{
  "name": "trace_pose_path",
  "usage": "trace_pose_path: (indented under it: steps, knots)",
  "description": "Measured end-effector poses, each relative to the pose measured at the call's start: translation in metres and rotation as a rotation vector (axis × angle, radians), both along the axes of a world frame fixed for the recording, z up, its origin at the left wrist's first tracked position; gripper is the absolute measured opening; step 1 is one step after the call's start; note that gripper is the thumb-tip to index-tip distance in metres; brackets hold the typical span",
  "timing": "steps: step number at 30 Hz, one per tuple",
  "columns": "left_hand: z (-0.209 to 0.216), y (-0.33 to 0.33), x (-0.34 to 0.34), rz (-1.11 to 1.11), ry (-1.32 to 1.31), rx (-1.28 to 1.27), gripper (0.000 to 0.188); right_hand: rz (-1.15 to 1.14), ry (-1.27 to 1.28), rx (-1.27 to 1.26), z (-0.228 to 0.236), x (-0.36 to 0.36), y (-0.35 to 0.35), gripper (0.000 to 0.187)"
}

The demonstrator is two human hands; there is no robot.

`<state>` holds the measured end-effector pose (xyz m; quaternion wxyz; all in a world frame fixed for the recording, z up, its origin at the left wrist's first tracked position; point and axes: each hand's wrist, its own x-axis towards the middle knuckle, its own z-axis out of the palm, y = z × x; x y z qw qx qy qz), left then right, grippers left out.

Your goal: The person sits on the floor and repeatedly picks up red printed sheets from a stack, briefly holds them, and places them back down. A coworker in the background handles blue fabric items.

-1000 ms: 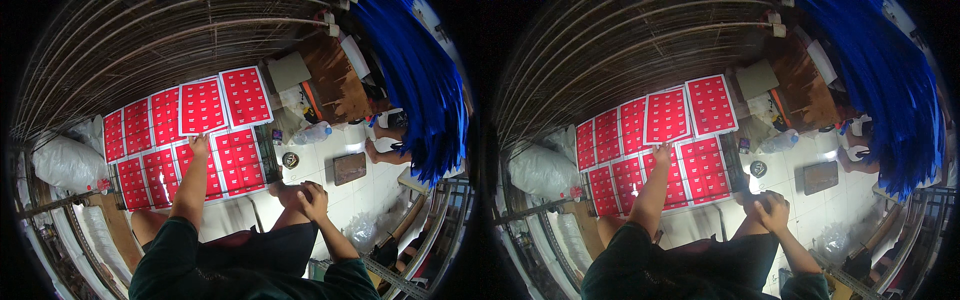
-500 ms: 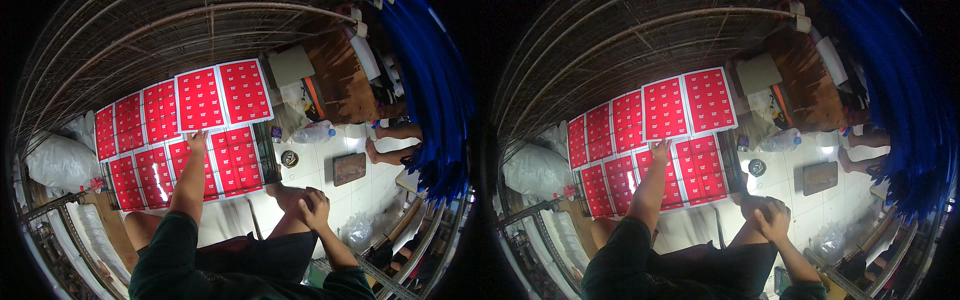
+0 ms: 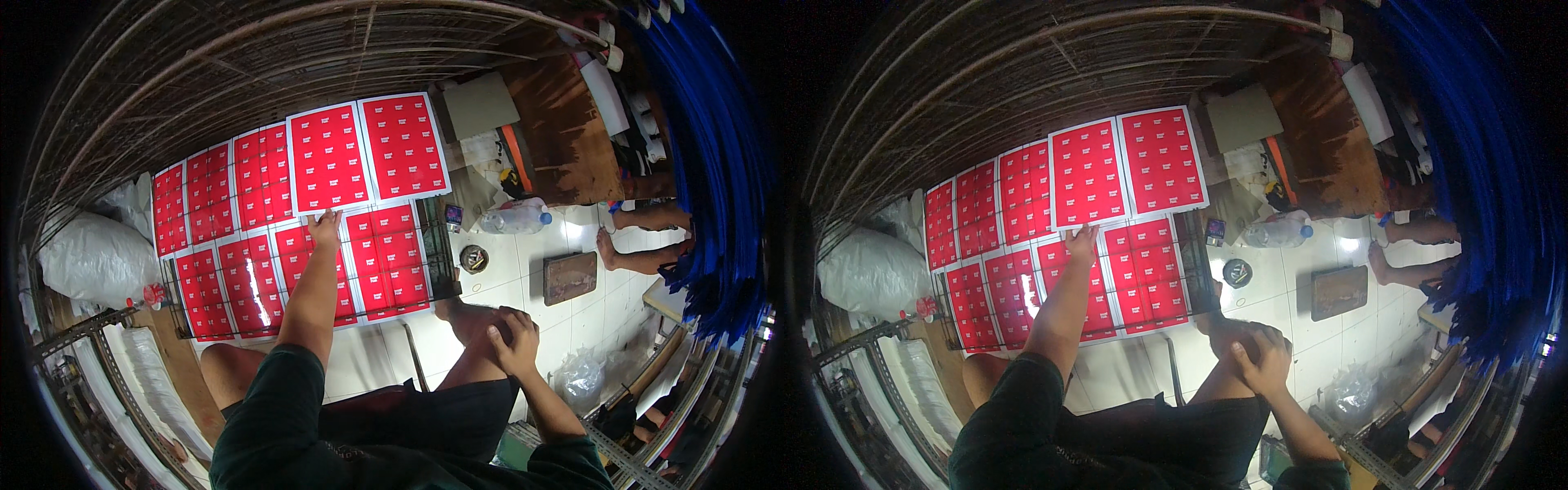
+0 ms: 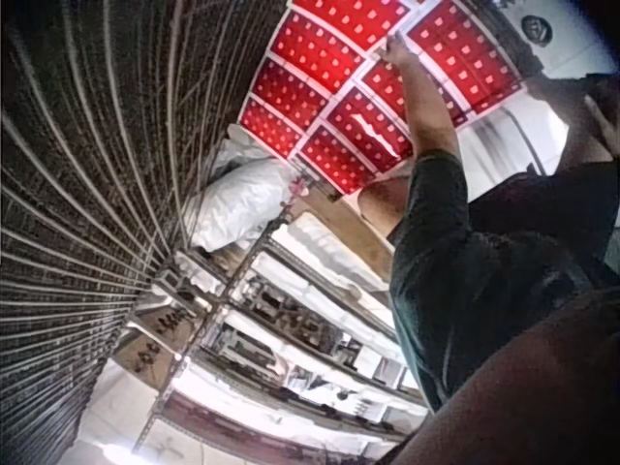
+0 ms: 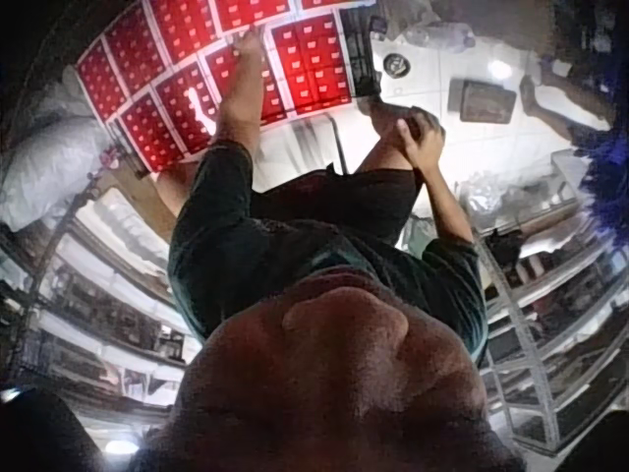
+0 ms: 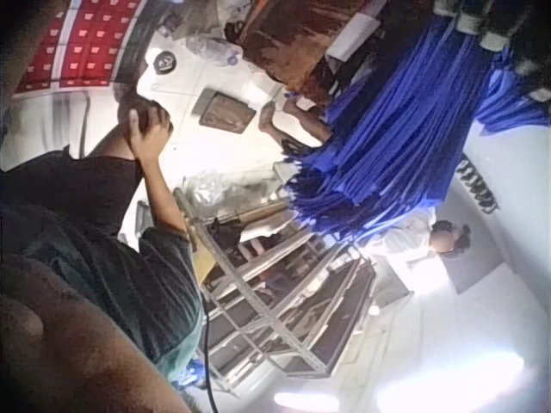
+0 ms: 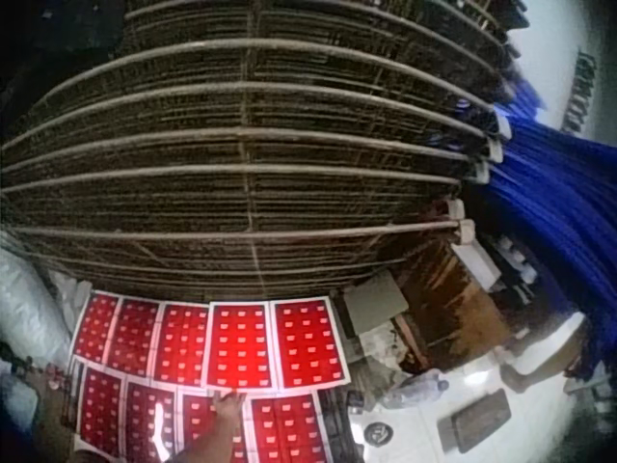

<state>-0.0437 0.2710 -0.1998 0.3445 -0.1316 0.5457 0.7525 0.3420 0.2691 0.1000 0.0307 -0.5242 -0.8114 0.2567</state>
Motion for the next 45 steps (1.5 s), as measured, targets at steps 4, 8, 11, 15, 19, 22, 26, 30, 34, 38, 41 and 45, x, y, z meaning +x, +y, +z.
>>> trace_pose_path:
  steps: [4, 8, 11, 15, 19, 22, 26, 30, 34, 38, 41, 45]
  knots:
    - [0.003, 0.002, 0.000, 0.018, -0.030, -0.024, 0.049, 0.003, -0.004, 0.008, 0.001, -0.002, 0.001, 0.034]
    - [-0.003, 0.000, -0.001, 0.012, -0.044, -0.024, 0.048, 0.005, -0.014, -0.015, 0.000, -0.002, 0.002, 0.039]
    - [0.000, 0.001, 0.000, 0.015, -0.067, -0.016, 0.045, 0.002, -0.015, -0.019, 0.000, -0.003, 0.002, 0.040]
    - [0.003, 0.001, 0.002, 0.016, -0.063, 0.010, 0.040, 0.003, -0.018, -0.023, 0.000, -0.004, 0.002, 0.039]
    - [0.011, 0.005, 0.003, -0.005, -0.054, -0.045, 0.040, 0.001, -0.042, -0.033, -0.001, -0.004, 0.002, 0.039]
    - [-0.023, -0.007, -0.004, -0.049, -0.051, 0.013, 0.052, 0.008, -0.033, -0.039, 0.002, -0.006, 0.003, 0.038]
    - [-0.025, -0.007, -0.005, -0.046, -0.067, 0.020, 0.050, 0.005, -0.025, -0.033, 0.001, -0.006, 0.003, 0.038]
    - [-0.011, -0.002, 0.001, 0.011, -0.088, -0.022, 0.041, 0.008, -0.029, -0.036, -0.001, -0.005, 0.003, 0.038]
    - [0.003, -0.001, 0.004, 0.002, -0.113, 0.037, 0.041, 0.003, -0.017, -0.022, -0.003, -0.004, 0.002, 0.038]
    - [-0.017, -0.005, -0.001, -0.047, -0.085, -0.019, 0.049, 0.014, -0.015, -0.019, -0.001, -0.006, 0.004, 0.038]
    - [-0.019, -0.003, -0.002, -0.031, -0.113, 0.003, 0.048, 0.028, 0.002, 0.013, -0.003, -0.006, 0.004, 0.036]
    - [-0.012, 0.001, -0.001, -0.008, -0.137, -0.011, 0.048, 0.030, 0.002, 0.009, -0.003, -0.006, 0.005, 0.035]
